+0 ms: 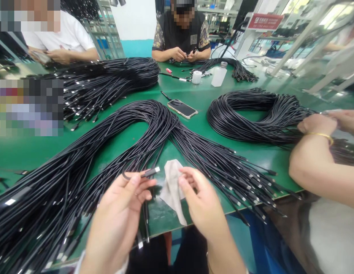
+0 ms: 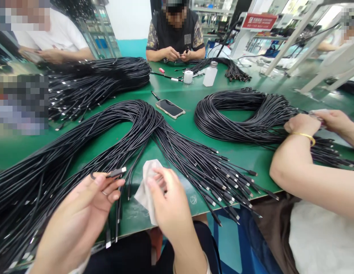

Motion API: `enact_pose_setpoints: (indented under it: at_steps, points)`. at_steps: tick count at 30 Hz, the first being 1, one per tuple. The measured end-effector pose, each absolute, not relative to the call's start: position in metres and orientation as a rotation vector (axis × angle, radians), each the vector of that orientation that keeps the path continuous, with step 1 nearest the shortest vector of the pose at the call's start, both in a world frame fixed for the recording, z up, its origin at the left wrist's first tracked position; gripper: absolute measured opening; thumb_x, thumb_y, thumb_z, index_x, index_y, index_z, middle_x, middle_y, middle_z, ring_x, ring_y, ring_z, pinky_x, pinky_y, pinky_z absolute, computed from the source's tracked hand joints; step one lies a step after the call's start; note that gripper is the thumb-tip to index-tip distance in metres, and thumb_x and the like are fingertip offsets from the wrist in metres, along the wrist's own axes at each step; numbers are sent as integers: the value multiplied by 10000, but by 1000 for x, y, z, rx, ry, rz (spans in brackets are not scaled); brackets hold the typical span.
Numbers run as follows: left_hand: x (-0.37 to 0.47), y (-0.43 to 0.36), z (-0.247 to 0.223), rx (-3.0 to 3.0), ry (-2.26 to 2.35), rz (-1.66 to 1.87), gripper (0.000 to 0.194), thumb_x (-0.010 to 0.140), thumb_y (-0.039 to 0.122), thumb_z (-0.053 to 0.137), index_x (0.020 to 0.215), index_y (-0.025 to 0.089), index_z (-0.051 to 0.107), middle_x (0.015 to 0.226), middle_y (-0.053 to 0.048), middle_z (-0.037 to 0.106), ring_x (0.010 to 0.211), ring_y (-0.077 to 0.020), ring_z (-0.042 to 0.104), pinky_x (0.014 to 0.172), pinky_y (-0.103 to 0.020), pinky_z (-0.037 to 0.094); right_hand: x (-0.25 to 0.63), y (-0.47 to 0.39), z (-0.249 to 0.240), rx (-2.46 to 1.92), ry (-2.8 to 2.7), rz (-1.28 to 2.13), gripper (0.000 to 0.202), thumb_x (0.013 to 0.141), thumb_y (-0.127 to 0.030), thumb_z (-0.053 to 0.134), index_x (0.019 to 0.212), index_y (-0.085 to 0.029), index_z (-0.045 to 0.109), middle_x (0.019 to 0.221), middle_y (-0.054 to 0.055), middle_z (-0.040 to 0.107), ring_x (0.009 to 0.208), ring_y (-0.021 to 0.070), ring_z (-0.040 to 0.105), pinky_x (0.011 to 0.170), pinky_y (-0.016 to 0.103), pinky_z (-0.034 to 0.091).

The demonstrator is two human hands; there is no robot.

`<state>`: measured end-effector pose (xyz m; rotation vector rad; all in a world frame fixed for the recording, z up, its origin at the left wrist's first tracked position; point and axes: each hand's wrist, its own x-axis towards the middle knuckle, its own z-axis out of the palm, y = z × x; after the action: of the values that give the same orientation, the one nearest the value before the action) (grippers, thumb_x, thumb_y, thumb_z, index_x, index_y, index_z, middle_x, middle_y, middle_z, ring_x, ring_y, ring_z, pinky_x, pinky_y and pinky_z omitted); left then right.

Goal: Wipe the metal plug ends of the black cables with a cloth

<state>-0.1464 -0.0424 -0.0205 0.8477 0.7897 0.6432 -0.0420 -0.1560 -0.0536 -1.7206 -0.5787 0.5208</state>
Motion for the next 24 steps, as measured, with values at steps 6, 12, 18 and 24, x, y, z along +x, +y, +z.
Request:
enact_pose_setpoints:
  at_steps: [6, 12, 18, 24]
  points:
    - [-169, -15, -5, 1144, 743, 446, 169, 818, 323, 651, 875, 188, 567, 799, -15, 638, 708, -168, 660, 547, -203, 531, -39, -163, -54, -2207, -812, 310, 220, 885, -390, 541, 915, -188, 624, 905, 84, 607, 876, 264, 542, 769, 391, 423]
    - [-177, -14, -2, 1167, 640, 344, 211, 831, 345, 626, 883, 186, 497, 772, -17, 632, 665, -182, 683, 491, -196, 518, -38, -143, -62, -2154, -686, 89, 103, 794, -235, 570, 852, -161, 611, 946, 140, 558, 960, 324, 479, 871, 454, 346]
    - [-180, -19, -1, 1125, 516, 326, 229, 785, 283, 681, 854, 166, 495, 818, -45, 662, 714, -163, 681, 521, -171, 509, -25, -154, -43, -1867, -615, 278, 173, 871, -351, 471, 807, -197, 519, 728, 20, 526, 672, 197, 520, 656, 330, 430]
    - [-171, -33, -8, 1067, 448, 444, 265, 703, 235, 743, 800, 160, 508, 783, -55, 684, 720, -155, 658, 588, -202, 499, -61, -167, -16, -1170, -463, 711, 234, 796, -401, 662, 810, -208, 532, 741, -9, 545, 649, 149, 519, 608, 260, 412]
